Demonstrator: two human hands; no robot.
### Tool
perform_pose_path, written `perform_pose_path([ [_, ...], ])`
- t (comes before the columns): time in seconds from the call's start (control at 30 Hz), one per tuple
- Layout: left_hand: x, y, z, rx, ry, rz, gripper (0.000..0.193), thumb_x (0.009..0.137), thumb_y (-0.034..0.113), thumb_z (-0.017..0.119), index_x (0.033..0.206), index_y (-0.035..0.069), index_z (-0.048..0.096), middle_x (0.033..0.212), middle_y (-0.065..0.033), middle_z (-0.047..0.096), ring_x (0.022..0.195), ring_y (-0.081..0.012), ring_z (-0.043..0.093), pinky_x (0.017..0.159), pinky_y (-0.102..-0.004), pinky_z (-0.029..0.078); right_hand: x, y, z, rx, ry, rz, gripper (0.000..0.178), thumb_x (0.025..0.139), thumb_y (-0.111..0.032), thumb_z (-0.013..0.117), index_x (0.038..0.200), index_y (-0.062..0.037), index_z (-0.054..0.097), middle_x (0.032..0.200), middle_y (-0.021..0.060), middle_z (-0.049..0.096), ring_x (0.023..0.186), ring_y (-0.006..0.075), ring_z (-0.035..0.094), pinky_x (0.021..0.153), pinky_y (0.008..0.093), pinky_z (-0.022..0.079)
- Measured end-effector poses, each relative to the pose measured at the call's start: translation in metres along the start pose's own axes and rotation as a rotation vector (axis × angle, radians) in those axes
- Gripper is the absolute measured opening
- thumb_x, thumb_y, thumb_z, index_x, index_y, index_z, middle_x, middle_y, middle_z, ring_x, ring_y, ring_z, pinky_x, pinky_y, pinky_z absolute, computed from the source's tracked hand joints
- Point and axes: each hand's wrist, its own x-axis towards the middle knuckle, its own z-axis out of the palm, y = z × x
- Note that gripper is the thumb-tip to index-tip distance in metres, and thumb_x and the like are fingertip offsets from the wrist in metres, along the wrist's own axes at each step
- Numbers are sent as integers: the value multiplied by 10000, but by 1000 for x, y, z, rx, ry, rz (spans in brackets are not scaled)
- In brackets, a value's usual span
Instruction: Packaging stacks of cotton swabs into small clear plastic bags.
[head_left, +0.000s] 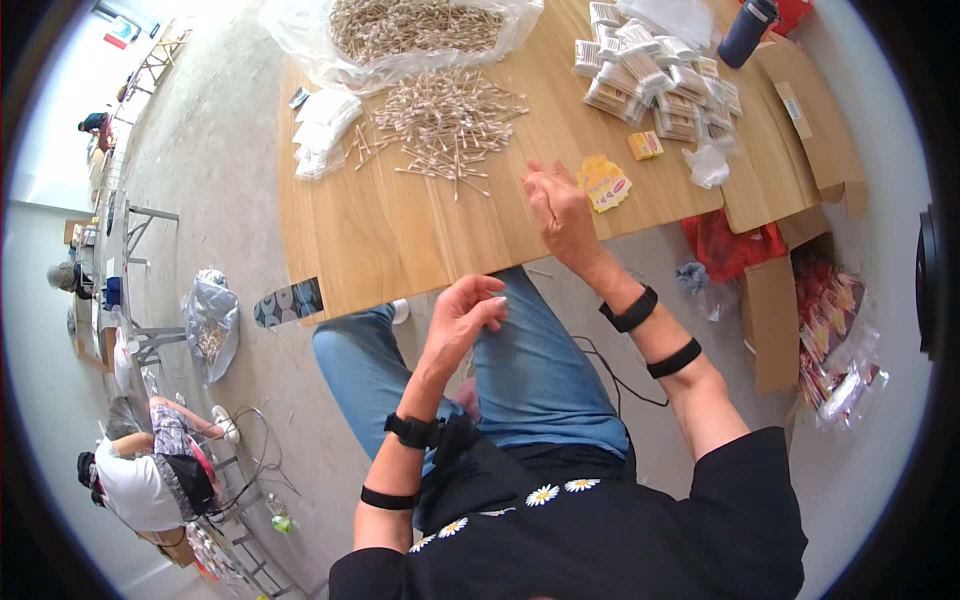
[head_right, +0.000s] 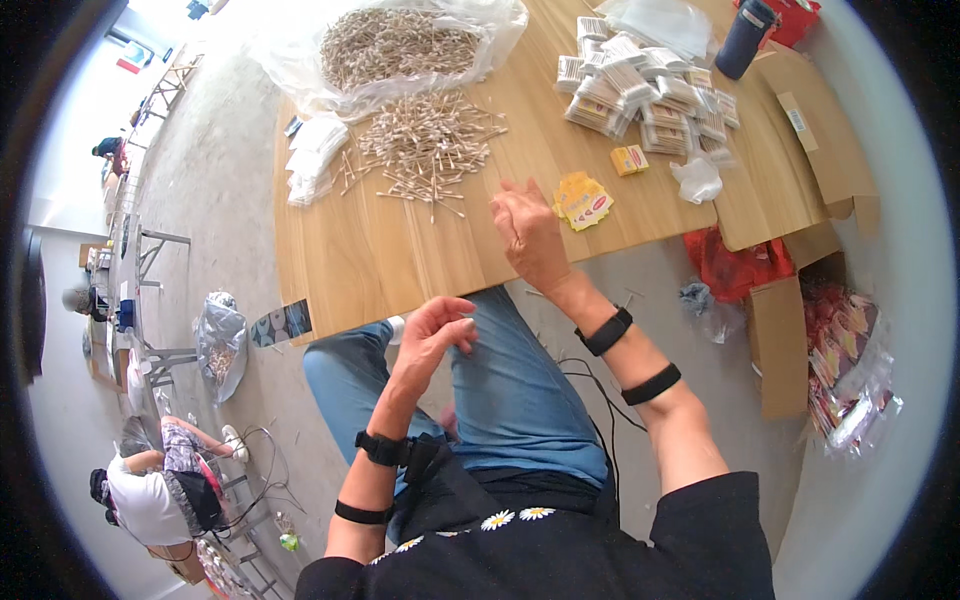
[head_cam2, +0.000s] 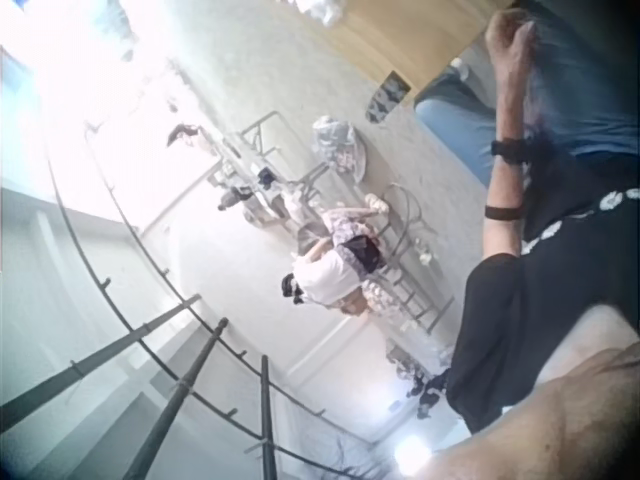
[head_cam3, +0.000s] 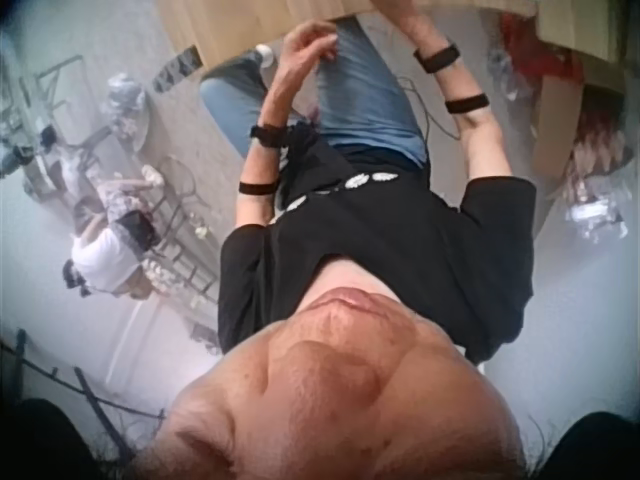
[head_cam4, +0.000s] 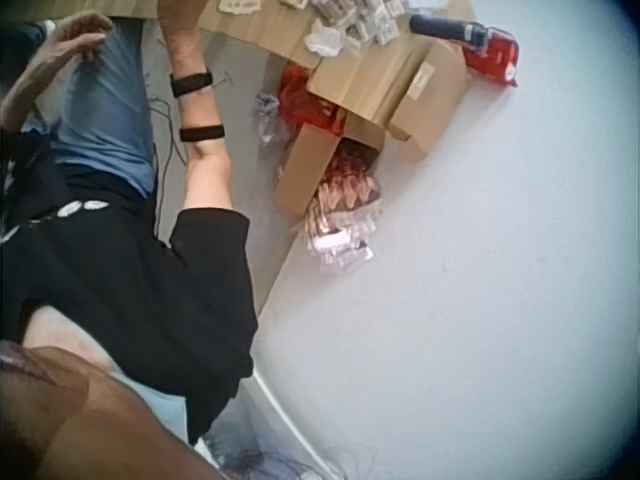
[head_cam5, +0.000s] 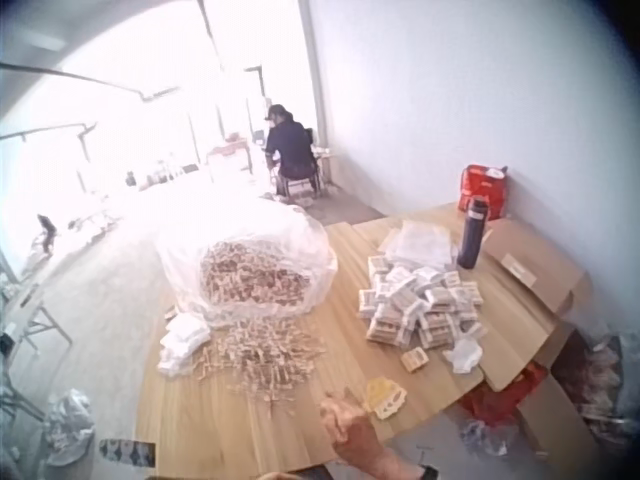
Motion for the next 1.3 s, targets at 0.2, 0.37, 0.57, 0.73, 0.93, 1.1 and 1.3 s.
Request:
perform_pose_path([
  [0.2, 2, 22, 6, 203, 324, 261, 230, 885, 26, 686, 1100, -2, 611, 878, -22, 647, 802, -91, 618, 750, -228, 510, 5, -65, -15, 440, -317, 130, 295, 964, -174, 496, 1012, 64, 662, 1062, 260, 664, 1114, 416, 600, 1055, 462, 409],
  [0.37, -11, 22, 7, -30, 116, 271, 223, 889, 68, 704, 1073, -17, 610, 927, -41, 664, 805, -98, 617, 751, -247, 520, -7, -84, -23, 739, -501, 319, 482, 911, -252, 642, 1258, 75, 572, 1153, 204, 658, 1092, 252, 623, 965, 357, 476],
  [0.57, -23, 38, 21, -133, 253, 252, 156, 894, 93, 699, 993, 8, 615, 869, -53, 673, 741, -114, 624, 695, -254, 511, -29, -90, -29, 990, -357, 572, 321, 889, -104, 669, 1172, 38, 612, 1057, 41, 662, 988, 94, 602, 872, 257, 488],
  [0.73, -34, 53, 20, -124, 281, 290, 146, 947, 148, 645, 963, 13, 590, 802, -3, 605, 706, -66, 555, 646, -204, 461, -16, -93, -49, 1030, -391, 618, 257, 899, -62, 636, 1136, 38, 635, 1007, 28, 668, 946, 77, 589, 832, 237, 482],
  [0.93, -30, 67, 13, -22, 350, 282, 397, 1032, 411, 489, 894, 56, 601, 777, 27, 566, 679, -33, 497, 616, -203, 413, -11, -111, -49, 855, -578, 418, 243, 897, -100, 644, 1109, 19, 661, 982, 34, 671, 928, 85, 596, 839, 253, 484],
  [1.1, -31, 65, 25, -47, 399, 371, 412, 1042, 410, 468, 854, 60, 577, 736, 38, 507, 667, -31, 441, 576, -207, 369, -10, -130, -44, 898, -525, 453, 203, 937, -141, 610, 1058, 15, 655, 910, 36, 660, 865, 94, 597, 777, 257, 484],
  [1.3, -38, 74, 32, 123, 503, 489, 338, 1045, 301, 485, 860, 36, 583, 755, 24, 516, 710, -56, 445, 631, -217, 379, -10, -151, -32, 804, -336, 471, 201, 951, -176, 592, 895, 16, 609, 765, 47, 627, 723, 96, 549, 658, 281, 461],
])
